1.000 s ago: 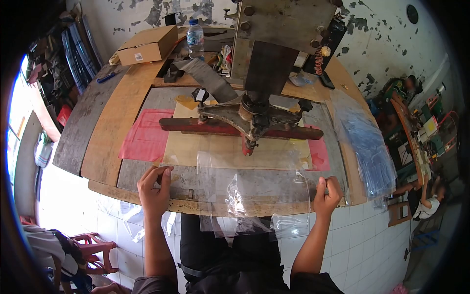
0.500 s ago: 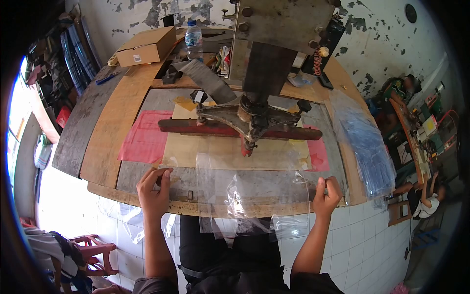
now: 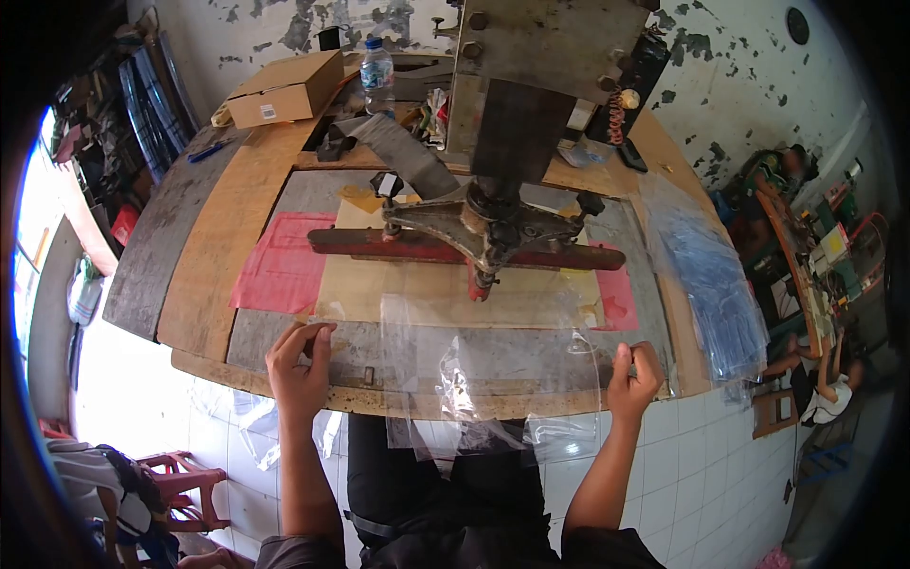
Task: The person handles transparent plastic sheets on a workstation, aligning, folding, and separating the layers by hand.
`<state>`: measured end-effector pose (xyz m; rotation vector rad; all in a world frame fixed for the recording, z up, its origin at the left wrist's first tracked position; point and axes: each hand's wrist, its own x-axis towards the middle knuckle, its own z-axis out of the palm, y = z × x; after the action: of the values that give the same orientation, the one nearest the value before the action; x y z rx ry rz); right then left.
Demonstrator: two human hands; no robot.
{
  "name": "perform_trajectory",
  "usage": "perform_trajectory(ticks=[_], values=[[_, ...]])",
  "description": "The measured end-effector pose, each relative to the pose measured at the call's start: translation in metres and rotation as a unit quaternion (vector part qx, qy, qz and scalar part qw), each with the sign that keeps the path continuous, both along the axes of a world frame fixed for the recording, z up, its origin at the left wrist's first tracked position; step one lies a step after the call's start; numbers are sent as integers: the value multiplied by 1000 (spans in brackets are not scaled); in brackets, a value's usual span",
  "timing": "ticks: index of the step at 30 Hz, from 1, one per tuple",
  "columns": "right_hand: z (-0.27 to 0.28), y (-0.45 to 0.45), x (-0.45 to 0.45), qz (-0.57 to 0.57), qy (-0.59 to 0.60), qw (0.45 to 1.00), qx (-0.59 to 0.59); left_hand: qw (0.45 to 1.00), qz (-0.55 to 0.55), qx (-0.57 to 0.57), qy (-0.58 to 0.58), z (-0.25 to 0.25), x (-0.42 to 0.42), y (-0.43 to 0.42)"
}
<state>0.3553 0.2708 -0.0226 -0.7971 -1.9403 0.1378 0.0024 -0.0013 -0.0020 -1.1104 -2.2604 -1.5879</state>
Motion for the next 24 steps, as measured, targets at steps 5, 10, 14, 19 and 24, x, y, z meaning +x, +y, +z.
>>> perform_trajectory(ticks=[5, 10, 14, 19, 24], values=[[-3, 0, 1, 4, 14, 1000, -15, 999, 0, -15, -30, 2, 1, -1], [-3, -1, 0, 3, 14, 1000, -14, 999, 1, -15, -30, 2, 2, -2], [-3, 0, 0, 0, 7, 1000, -10, 1000, 1, -10, -24, 0, 1, -1], [-3, 2, 1, 5, 2, 1000, -3, 1000, -2, -12, -17, 2, 1, -1], [-2, 1, 1, 11, 3, 1000, -5, 1000, -2, -2, -17, 1, 2, 0]])
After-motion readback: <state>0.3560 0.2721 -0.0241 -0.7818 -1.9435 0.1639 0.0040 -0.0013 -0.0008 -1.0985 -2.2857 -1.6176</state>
